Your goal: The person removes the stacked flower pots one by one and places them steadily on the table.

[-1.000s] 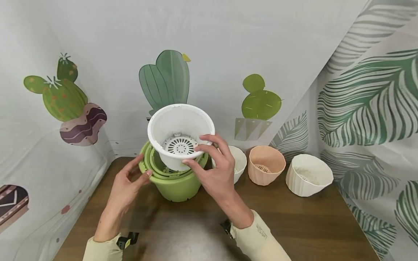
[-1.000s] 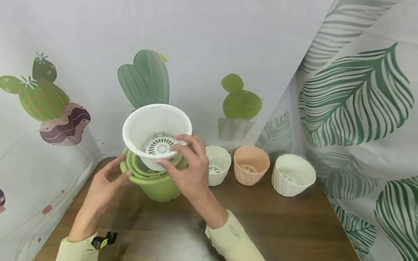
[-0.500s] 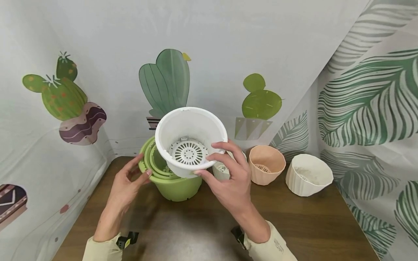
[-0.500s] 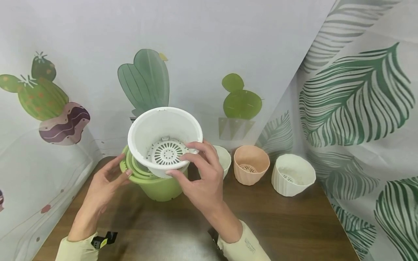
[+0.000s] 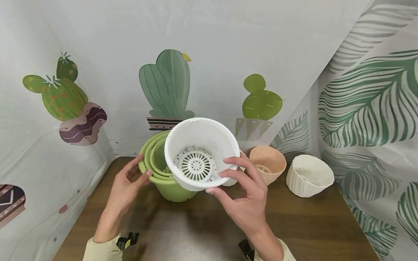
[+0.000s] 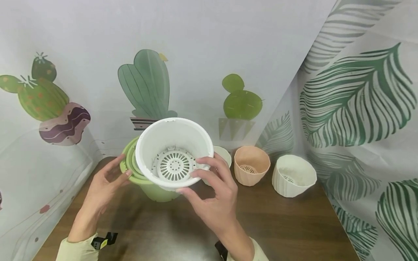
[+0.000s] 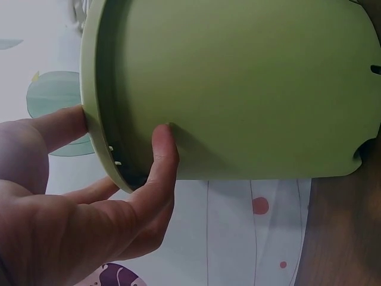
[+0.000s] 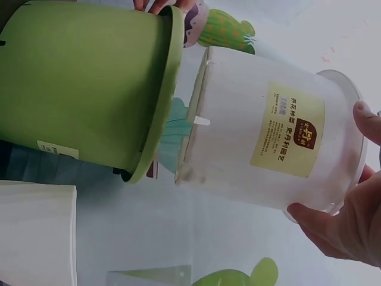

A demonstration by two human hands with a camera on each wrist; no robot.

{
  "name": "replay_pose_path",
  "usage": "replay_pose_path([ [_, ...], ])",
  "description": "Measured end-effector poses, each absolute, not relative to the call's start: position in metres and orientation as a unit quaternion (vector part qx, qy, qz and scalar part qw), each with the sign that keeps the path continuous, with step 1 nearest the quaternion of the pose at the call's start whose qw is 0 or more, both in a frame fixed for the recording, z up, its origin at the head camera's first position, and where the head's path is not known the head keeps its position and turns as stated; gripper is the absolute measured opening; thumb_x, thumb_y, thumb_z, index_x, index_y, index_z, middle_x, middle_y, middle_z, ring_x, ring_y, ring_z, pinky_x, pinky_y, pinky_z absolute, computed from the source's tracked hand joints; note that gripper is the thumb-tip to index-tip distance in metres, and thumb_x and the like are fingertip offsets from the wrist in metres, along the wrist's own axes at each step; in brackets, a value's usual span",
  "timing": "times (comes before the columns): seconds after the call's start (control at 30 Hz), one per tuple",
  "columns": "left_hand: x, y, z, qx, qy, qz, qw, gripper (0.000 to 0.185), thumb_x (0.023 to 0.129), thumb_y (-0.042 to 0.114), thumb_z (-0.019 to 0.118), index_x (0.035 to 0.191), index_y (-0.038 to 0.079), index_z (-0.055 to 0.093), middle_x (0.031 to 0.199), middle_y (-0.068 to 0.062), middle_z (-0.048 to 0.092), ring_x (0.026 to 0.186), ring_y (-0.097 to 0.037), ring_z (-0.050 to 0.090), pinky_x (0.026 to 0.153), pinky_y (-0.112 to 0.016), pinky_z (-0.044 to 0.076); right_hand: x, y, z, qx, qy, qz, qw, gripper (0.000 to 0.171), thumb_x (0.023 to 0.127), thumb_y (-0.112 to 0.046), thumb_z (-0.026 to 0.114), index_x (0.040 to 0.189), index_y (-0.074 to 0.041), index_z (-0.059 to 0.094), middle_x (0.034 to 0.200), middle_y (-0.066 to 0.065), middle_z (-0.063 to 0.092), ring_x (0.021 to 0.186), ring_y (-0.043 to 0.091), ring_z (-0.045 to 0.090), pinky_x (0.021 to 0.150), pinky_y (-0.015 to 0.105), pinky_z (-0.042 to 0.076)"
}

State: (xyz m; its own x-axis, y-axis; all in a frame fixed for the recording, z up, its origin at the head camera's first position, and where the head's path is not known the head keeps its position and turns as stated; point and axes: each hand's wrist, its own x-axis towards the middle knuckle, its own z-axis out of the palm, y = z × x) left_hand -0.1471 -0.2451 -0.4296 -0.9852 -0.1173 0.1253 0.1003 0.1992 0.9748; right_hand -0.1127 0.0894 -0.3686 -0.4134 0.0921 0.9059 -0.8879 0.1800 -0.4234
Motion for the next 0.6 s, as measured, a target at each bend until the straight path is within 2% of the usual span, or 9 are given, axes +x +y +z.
replay_pose_path([
  [0.27,-0.148,-0.246,-0.432,0.0,-0.773,-0.629,0.087,0.072,0.102,0.017,0.074,0.165,0.009,0.039,0.158,-0.02,0.043,0.122,-0.015,0.062,0.09,-0.035,0.062,-0.094,0.098,-0.37,0.353,-0.602,0.573,0.429,0.038,0.079,-0.025,0.097,0.092,0.003,0.075,0.114,0.023,0.067,0.126,0.037,0.058,0.115,0.039,0.048],
  [0.6,-0.147,-0.245,-0.431,0.0,-0.762,-0.642,0.085,0.072,0.102,0.013,0.074,0.164,0.008,0.039,0.158,-0.021,0.042,0.122,-0.014,0.061,0.089,-0.033,0.062,-0.077,0.106,-0.374,0.402,-0.565,0.593,0.409,0.037,0.079,-0.016,0.096,0.093,0.009,0.072,0.115,0.026,0.064,0.13,0.037,0.054,0.115,0.036,0.047],
])
